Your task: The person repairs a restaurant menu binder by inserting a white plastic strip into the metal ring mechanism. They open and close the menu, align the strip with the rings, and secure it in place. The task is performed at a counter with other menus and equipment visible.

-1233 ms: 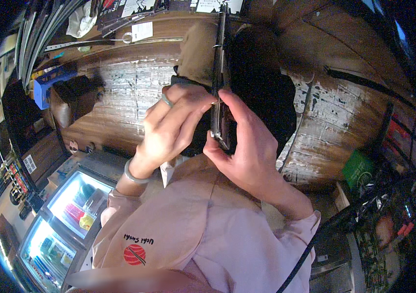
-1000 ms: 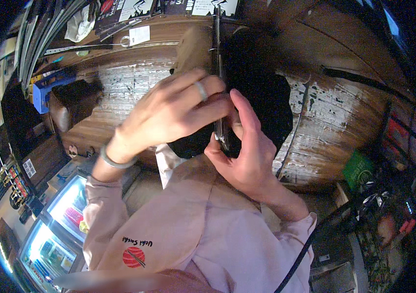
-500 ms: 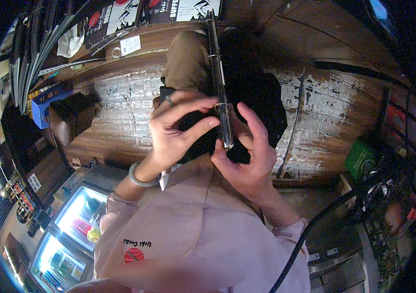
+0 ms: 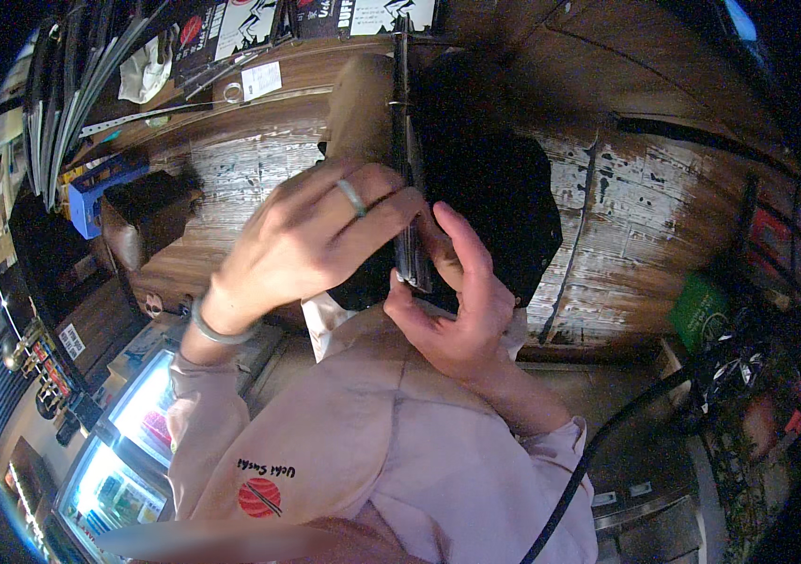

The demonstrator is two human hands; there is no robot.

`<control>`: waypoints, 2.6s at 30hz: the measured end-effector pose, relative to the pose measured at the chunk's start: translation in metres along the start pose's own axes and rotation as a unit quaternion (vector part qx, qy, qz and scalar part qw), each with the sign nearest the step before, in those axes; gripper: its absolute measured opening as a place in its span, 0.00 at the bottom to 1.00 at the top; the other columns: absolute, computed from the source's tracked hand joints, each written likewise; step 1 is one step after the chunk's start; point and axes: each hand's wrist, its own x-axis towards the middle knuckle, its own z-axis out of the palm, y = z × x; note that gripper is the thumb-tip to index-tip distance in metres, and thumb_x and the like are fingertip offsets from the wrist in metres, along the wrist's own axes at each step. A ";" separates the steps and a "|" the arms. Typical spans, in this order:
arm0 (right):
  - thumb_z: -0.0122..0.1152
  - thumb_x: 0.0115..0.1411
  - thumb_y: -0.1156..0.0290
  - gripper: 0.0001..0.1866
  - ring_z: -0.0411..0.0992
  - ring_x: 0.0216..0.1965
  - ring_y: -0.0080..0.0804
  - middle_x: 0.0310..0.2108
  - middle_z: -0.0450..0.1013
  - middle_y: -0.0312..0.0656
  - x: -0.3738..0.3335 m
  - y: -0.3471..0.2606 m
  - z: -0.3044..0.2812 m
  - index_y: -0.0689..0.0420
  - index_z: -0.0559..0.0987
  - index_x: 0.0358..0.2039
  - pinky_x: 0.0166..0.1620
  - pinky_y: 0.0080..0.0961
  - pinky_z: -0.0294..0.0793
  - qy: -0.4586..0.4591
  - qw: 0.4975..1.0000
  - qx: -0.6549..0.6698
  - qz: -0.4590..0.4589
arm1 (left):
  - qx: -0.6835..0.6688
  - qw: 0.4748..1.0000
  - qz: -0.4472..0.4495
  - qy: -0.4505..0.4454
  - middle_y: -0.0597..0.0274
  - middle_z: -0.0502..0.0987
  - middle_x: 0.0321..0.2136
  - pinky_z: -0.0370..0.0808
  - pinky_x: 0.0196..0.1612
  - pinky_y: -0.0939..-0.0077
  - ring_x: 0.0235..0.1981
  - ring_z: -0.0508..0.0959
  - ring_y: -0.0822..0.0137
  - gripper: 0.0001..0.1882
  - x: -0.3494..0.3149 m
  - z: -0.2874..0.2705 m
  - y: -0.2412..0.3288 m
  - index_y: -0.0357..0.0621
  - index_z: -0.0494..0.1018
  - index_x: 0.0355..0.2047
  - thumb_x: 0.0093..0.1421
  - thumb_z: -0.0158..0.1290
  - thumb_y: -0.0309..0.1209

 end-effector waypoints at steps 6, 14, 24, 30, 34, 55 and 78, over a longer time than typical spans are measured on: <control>0.70 0.58 0.74 0.28 0.77 0.51 0.36 0.49 0.77 0.51 0.012 0.005 -0.024 0.66 0.71 0.58 0.53 0.29 0.77 -0.041 0.986 0.118 0.110 | -0.029 0.991 0.083 -0.099 0.58 0.76 0.40 0.82 0.37 0.70 0.40 0.80 0.59 0.19 0.021 -0.017 -0.016 0.38 0.77 0.41 0.47 0.56 0.28; 0.66 0.61 0.79 0.08 0.78 0.37 0.25 0.38 0.80 0.42 0.057 0.012 -0.049 0.63 0.82 0.41 0.43 0.21 0.77 -0.053 0.994 0.067 0.075 | -0.356 0.901 -0.206 0.139 0.61 0.83 0.32 0.80 0.36 0.77 0.32 0.83 0.70 0.08 0.013 0.045 -0.005 0.40 0.83 0.38 0.56 0.65 0.24; 0.69 0.54 0.80 0.08 0.79 0.32 0.33 0.30 0.79 0.42 0.082 -0.004 -0.064 0.59 0.83 0.35 0.36 0.25 0.76 -0.128 0.984 -0.124 -0.016 | -0.323 0.850 -0.291 0.298 0.57 0.83 0.33 0.78 0.37 0.77 0.33 0.82 0.67 0.13 -0.017 0.090 0.037 0.40 0.84 0.39 0.51 0.68 0.21; 0.70 0.53 0.80 0.09 0.78 0.29 0.36 0.30 0.78 0.43 0.089 -0.011 -0.063 0.59 0.82 0.35 0.33 0.28 0.77 -0.156 0.974 -0.156 -0.053 | -0.249 0.888 -0.248 0.296 0.56 0.82 0.31 0.79 0.37 0.72 0.32 0.82 0.63 0.09 -0.013 0.083 0.030 0.39 0.83 0.34 0.51 0.67 0.21; 0.70 0.50 0.79 0.10 0.77 0.28 0.40 0.28 0.76 0.43 0.092 -0.018 -0.064 0.58 0.81 0.34 0.31 0.32 0.76 -0.172 0.959 -0.207 -0.090 | -0.203 0.910 -0.212 0.294 0.56 0.81 0.31 0.78 0.38 0.70 0.32 0.81 0.60 0.07 -0.005 0.078 0.028 0.36 0.80 0.32 0.52 0.65 0.19; 0.68 0.48 0.78 0.12 0.76 0.26 0.41 0.25 0.75 0.40 0.086 -0.013 -0.065 0.56 0.77 0.33 0.29 0.34 0.77 -0.162 0.953 -0.246 -0.075 | -0.277 0.915 -0.166 0.242 0.57 0.82 0.31 0.78 0.37 0.71 0.32 0.81 0.61 0.07 0.003 0.073 0.009 0.39 0.82 0.32 0.52 0.66 0.22; 0.66 0.47 0.74 0.09 0.73 0.21 0.43 0.20 0.71 0.40 0.101 0.009 -0.068 0.54 0.72 0.25 0.24 0.38 0.73 -0.268 0.923 -0.237 -0.144 | -0.288 0.924 -0.214 0.128 0.53 0.79 0.33 0.77 0.39 0.64 0.35 0.81 0.52 0.06 0.010 0.051 0.015 0.36 0.75 0.37 0.58 0.59 0.20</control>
